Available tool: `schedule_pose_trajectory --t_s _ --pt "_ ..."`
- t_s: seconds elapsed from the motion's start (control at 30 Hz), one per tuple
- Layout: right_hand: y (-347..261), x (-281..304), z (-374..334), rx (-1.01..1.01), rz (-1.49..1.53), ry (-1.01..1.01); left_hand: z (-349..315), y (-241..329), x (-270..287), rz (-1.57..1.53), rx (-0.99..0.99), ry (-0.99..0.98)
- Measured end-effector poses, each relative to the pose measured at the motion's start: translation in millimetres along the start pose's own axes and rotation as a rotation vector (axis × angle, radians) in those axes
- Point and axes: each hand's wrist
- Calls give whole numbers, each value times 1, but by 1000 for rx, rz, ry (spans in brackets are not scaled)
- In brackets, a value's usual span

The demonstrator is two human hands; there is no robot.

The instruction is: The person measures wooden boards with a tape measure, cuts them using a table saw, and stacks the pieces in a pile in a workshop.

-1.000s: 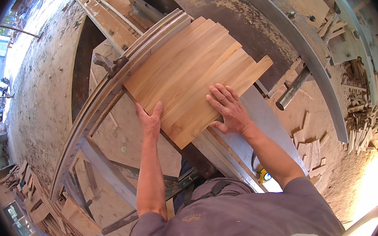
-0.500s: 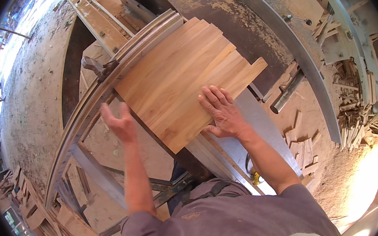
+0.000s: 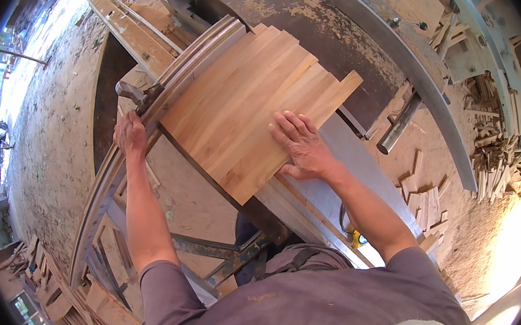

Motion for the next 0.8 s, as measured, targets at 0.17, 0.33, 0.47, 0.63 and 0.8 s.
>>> schedule_pose_trajectory --t_s 0.17,0.33,0.47,0.63,0.8 --pt "-4 -1 16 7 -22 23 16 -8 -1 -25 45 6" --pt "-7 0 40 -16 -44 -8 34 2 5 -55 85 24" --pt "-15 2 66 -24 -45 -23 57 -13 -2 -49 84 33" --pt "-17 -8 104 -7 -63 10 95 -30 -8 -28 87 24" --pt "-27 -7 149 -6 -75 10 137 -56 -15 -33 90 10"
Point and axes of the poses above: each hand's wrist, its own z-axis towards the middle knuckle, its own x-axis out of the back of the hand, y = z × x, and after that the axes turned 9 degrees about -x, right-handed
